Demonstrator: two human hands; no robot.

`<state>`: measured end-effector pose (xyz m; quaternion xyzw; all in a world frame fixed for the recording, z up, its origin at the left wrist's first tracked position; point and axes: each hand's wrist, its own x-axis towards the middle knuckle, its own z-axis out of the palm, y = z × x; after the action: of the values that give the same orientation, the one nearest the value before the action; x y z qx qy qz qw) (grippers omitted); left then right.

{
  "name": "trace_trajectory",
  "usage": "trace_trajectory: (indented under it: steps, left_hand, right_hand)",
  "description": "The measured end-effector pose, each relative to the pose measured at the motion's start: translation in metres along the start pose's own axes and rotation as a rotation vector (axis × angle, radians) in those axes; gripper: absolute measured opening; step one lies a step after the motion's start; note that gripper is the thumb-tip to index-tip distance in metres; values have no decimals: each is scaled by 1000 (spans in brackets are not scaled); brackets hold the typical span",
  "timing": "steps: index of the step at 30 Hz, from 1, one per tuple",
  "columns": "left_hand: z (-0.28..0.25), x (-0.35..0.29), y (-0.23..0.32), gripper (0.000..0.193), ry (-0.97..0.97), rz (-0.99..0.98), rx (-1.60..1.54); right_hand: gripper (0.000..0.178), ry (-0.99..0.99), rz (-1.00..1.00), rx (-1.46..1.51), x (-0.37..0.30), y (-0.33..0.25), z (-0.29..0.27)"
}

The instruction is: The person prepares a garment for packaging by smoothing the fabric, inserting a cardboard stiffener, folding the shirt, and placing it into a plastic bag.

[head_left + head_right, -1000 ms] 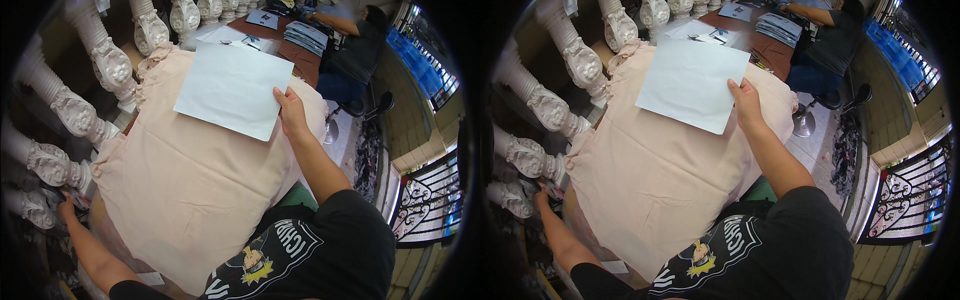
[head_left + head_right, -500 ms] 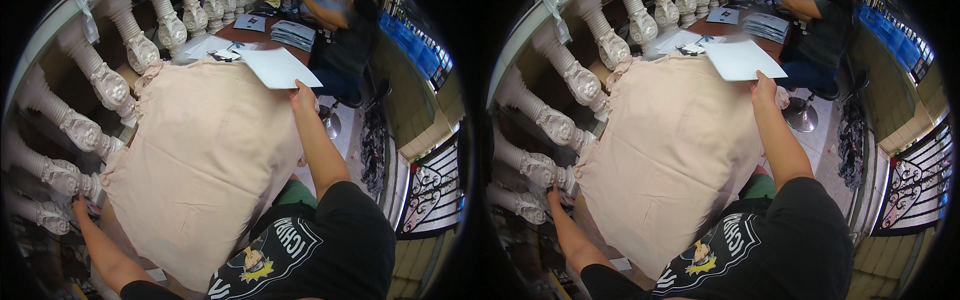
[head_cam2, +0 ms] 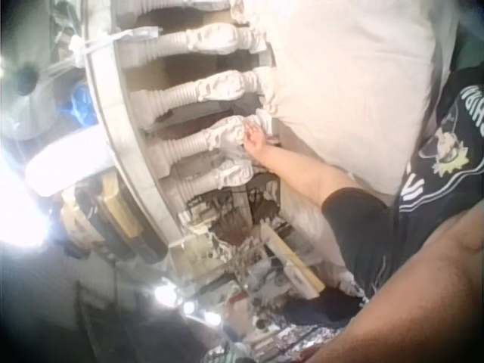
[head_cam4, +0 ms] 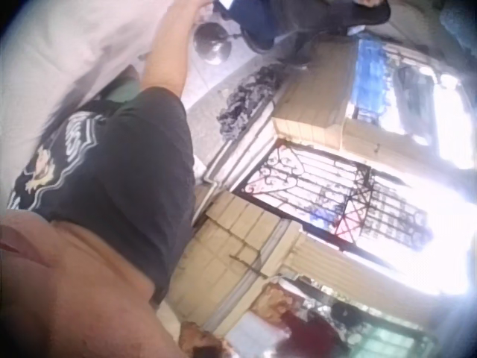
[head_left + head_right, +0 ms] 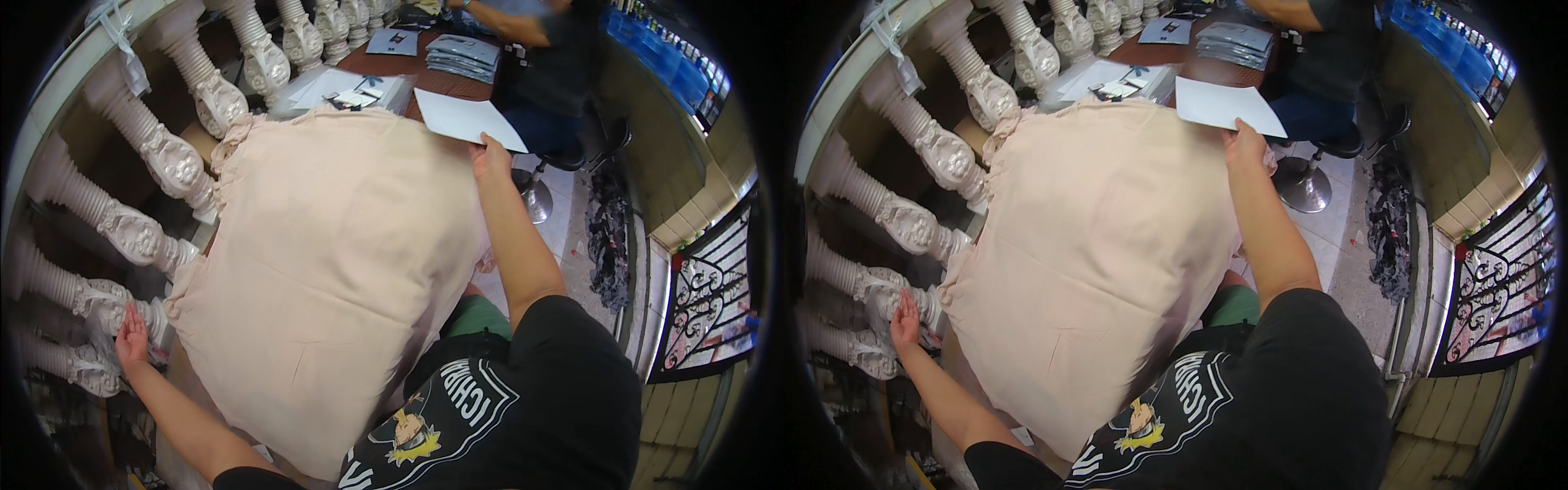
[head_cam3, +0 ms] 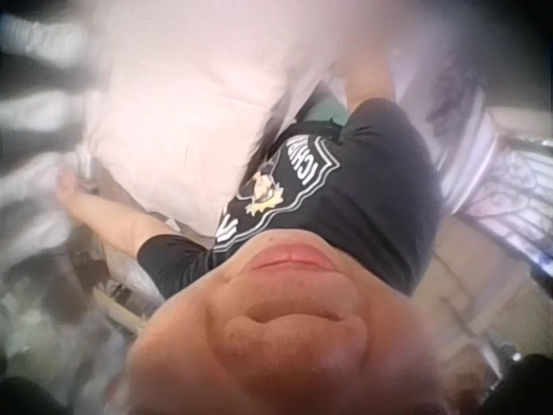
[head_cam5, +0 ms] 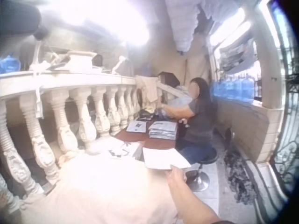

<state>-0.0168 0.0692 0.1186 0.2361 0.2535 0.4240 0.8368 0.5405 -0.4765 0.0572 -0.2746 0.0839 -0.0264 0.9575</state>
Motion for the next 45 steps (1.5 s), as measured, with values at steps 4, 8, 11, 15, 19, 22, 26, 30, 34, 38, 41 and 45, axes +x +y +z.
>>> trace_trajectory:
  steps: [4, 8, 11, 15, 19, 22, 26, 30, 34, 38, 41, 45]
  left_hand:
    - [22, -4, -25, 44, -132, -25, -21]
    - [61, -32, -42, 45, -278, -23, 143]
    - [86, -50, -47, 44, -347, -20, 211]
    - [107, -60, -64, 43, -369, -41, 244]
    - [98, -62, -64, 44, -627, -113, 467]
    - [145, -111, -124, 45, -531, -3, 856]
    - [200, -223, -213, 47, -921, 165, 1290]
    - [238, -337, -287, 51, -1865, 429, 858]
    - [245, -421, -327, 23, -1700, 655, 471]
    - [266, -455, -349, 12, -1604, 935, 263]
    - [266, -459, -347, 15, -1663, 838, 282]
    - [210, -429, -328, 12, -1407, 922, 664]
  right_hand:
    - [38, 39, 11, -17, -7, -8, 4]
    - [39, 40, 14, -41, -14, -13, 5]
    - [37, 6, 16, -34, -15, -11, 5]
    - [37, 28, -14, -51, -16, -15, 4]
    - [36, 4, -3, -42, -19, -15, 4]
    - [36, -10, -21, -37, -19, -23, 0]
    - [32, -54, -33, -88, -31, -23, 5]
    - [27, -245, -114, -298, -62, -15, 22]
    - [29, -655, -140, -499, -79, -10, 31]
    - [30, -939, 86, -640, -121, 0, 52]
    - [26, -1039, 250, -717, -138, 19, 57]
    - [31, -1118, 419, -783, -181, 43, 63]
